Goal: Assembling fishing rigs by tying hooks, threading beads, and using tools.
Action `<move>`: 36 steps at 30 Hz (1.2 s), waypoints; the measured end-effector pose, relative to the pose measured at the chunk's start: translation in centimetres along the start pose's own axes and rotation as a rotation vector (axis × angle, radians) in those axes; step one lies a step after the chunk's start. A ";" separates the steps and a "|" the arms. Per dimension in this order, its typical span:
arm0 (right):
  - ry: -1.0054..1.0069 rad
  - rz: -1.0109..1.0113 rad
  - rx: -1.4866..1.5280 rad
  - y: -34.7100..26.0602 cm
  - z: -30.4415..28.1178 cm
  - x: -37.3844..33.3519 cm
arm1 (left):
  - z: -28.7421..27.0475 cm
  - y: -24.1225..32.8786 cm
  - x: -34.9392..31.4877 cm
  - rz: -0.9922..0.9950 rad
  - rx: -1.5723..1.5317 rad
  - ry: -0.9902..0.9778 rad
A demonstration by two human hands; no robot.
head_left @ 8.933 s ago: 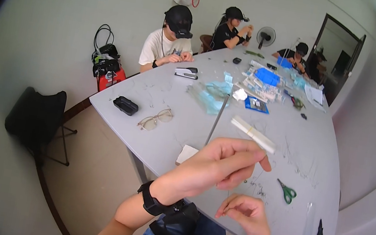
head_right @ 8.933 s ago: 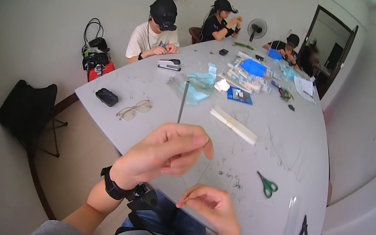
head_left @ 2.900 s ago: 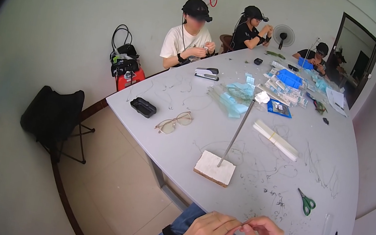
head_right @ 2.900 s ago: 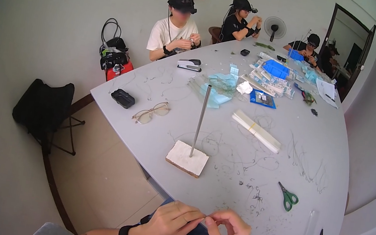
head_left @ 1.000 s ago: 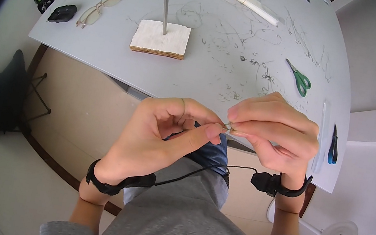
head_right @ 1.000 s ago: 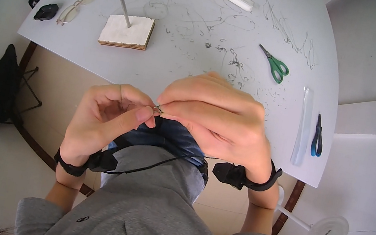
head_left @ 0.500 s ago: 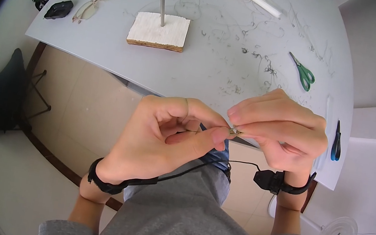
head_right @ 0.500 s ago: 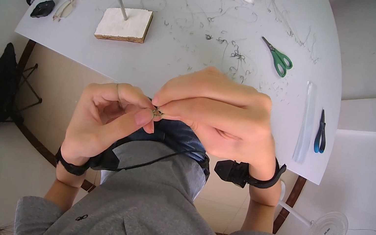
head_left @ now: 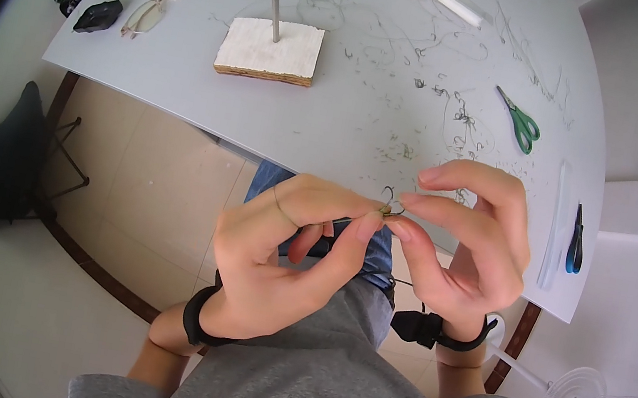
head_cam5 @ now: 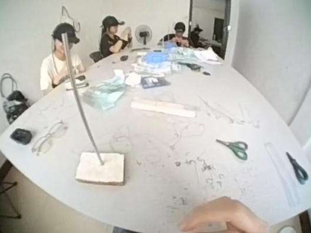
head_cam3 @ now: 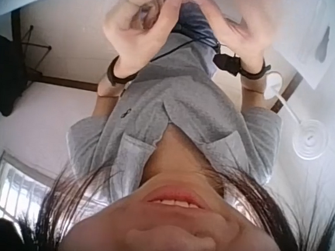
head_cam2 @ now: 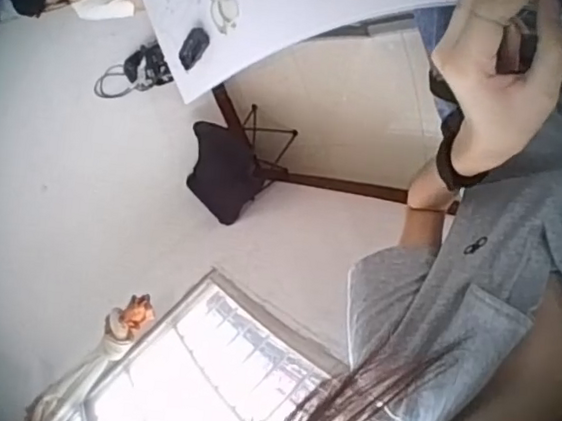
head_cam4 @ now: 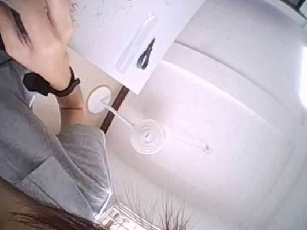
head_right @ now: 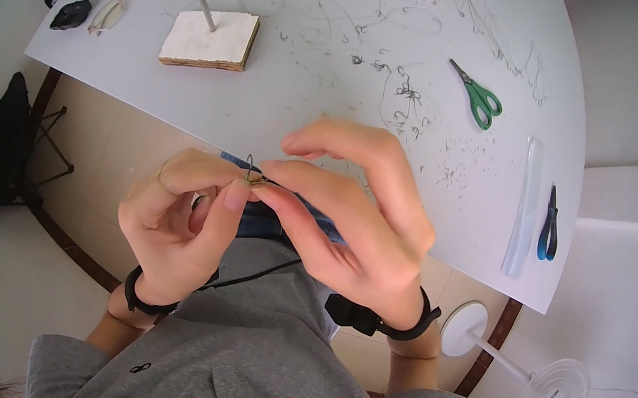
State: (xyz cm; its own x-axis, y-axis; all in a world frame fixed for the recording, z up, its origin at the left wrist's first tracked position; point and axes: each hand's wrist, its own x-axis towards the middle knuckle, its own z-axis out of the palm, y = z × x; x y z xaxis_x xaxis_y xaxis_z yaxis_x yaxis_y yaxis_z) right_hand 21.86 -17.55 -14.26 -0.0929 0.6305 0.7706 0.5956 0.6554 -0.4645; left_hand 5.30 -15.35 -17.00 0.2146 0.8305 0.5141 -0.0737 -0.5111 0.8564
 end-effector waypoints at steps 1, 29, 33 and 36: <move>0.007 -0.017 -0.038 -0.1 0.0 -0.1 | 0.0 0.0 0.0 0.016 0.023 0.006; 0.027 0.110 0.223 0.4 0.6 -0.8 | 0.6 0.2 -0.3 0.056 0.055 0.021; -0.018 0.152 0.315 0.6 0.4 -0.6 | 0.6 0.0 -0.2 0.029 -0.006 0.019; -0.024 0.163 0.362 0.7 0.5 -0.6 | 0.5 -0.1 -0.2 0.017 -0.036 0.002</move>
State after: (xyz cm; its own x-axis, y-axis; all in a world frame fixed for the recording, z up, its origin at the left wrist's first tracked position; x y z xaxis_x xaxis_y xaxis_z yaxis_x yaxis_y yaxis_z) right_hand 21.97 -17.25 -15.26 -0.0411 0.7453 0.6655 0.2850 0.6471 -0.7071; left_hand 5.78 -15.60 -17.21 0.2110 0.8224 0.5283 -0.1125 -0.5164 0.8489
